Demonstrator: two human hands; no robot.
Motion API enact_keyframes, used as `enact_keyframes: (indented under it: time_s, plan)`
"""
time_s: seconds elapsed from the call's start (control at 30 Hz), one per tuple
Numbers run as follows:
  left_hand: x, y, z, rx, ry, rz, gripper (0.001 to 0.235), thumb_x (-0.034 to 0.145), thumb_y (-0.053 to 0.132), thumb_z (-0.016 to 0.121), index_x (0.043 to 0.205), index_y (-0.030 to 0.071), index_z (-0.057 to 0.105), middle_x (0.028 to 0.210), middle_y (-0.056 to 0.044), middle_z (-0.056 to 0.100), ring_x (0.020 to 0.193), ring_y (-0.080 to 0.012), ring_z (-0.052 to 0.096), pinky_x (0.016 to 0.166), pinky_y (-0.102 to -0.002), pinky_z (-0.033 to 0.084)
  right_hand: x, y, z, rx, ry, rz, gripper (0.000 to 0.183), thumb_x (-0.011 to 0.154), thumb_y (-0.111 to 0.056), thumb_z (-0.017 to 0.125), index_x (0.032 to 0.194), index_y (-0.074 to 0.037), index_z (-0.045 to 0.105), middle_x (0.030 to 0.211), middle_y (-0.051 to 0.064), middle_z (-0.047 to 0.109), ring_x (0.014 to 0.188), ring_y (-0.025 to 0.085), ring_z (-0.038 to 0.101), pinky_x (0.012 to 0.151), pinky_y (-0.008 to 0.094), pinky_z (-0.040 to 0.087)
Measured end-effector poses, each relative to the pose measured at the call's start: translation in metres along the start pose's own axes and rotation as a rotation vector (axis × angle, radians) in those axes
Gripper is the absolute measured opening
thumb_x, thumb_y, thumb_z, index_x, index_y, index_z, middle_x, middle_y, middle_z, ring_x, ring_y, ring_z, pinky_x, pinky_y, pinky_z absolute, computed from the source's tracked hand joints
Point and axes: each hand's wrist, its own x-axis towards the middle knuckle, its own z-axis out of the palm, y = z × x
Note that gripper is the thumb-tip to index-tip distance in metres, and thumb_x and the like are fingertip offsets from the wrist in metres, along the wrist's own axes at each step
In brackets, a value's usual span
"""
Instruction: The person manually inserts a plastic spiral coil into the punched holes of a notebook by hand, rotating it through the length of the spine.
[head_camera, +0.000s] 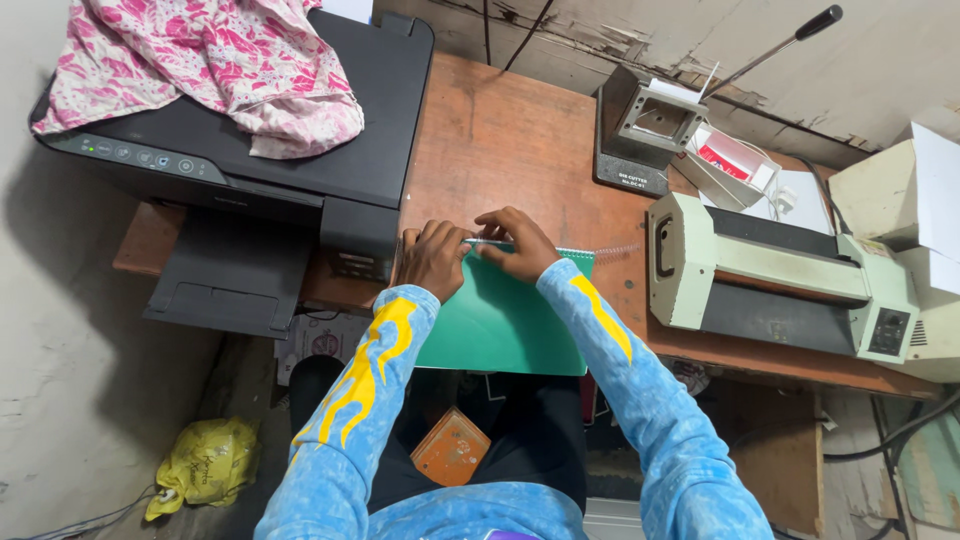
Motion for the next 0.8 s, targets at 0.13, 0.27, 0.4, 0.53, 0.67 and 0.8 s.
enact_keyframes:
  time_s: [0.13, 0.27, 0.4, 0.53, 0.67, 0.8]
  plan:
    - [0.0, 0.0, -0.002, -0.007, -0.002, -0.009, 0.007, 0.094, 0.017, 0.067, 0.099, 0.012, 0.068, 0.1, -0.002, 0.067, 0.102, -0.0222, 0.061, 0.087, -0.043, 0.037, 0.002, 0.003, -0.001, -0.14, -0.134, 0.242, 0.025, 0.101, -0.026, 0.066, 0.111, -0.006, 0.077, 0.097, 0.014, 0.074, 0.092, 0.029, 0.074, 0.084, 0.037, 0.056]
    - [0.001, 0.0, -0.004, 0.0, -0.042, -0.022, 0.007, 0.096, 0.018, 0.066, 0.1, 0.012, 0.068, 0.1, -0.002, 0.067, 0.103, -0.0222, 0.06, 0.087, -0.043, 0.036, 0.002, -0.004, 0.0, -0.129, -0.033, 0.099, 0.019, 0.09, -0.021, 0.075, 0.098, -0.004, 0.076, 0.089, 0.012, 0.073, 0.086, 0.029, 0.072, 0.079, 0.038, 0.056]
    - [0.001, 0.001, -0.005, -0.022, -0.032, -0.03, 0.006, 0.095, 0.016, 0.067, 0.099, 0.012, 0.068, 0.1, -0.002, 0.067, 0.104, -0.0219, 0.06, 0.087, -0.043, 0.036, 0.001, -0.013, 0.007, -0.158, 0.055, 0.011, 0.016, 0.079, -0.013, 0.079, 0.087, -0.001, 0.072, 0.086, 0.014, 0.07, 0.087, 0.03, 0.069, 0.079, 0.039, 0.056]
    - [0.001, 0.001, -0.005, -0.029, -0.02, -0.011, 0.008, 0.093, 0.013, 0.067, 0.101, 0.012, 0.069, 0.1, -0.003, 0.067, 0.103, -0.0217, 0.06, 0.087, -0.043, 0.036, 0.001, -0.004, 0.008, 0.056, 0.027, -0.092, 0.039, 0.076, -0.014, 0.078, 0.111, -0.001, 0.066, 0.102, 0.017, 0.064, 0.096, 0.03, 0.069, 0.085, 0.037, 0.058]
    - [0.001, 0.0, -0.005, -0.038, 0.01, -0.005, 0.005, 0.094, 0.014, 0.068, 0.098, 0.011, 0.068, 0.1, -0.002, 0.067, 0.103, -0.0218, 0.061, 0.086, -0.043, 0.037, 0.005, 0.015, 0.004, -0.004, -0.133, 0.1, 0.027, 0.096, -0.019, 0.071, 0.118, -0.005, 0.072, 0.109, 0.016, 0.075, 0.103, 0.027, 0.072, 0.092, 0.037, 0.056]
    - [0.002, 0.0, -0.005, -0.038, 0.004, -0.013, 0.006, 0.093, 0.015, 0.068, 0.098, 0.012, 0.068, 0.099, -0.002, 0.067, 0.102, -0.022, 0.061, 0.086, -0.043, 0.037, 0.006, 0.013, 0.004, -0.124, -0.144, 0.152, 0.023, 0.095, -0.02, 0.072, 0.111, -0.005, 0.077, 0.104, 0.016, 0.077, 0.097, 0.026, 0.075, 0.088, 0.036, 0.058]
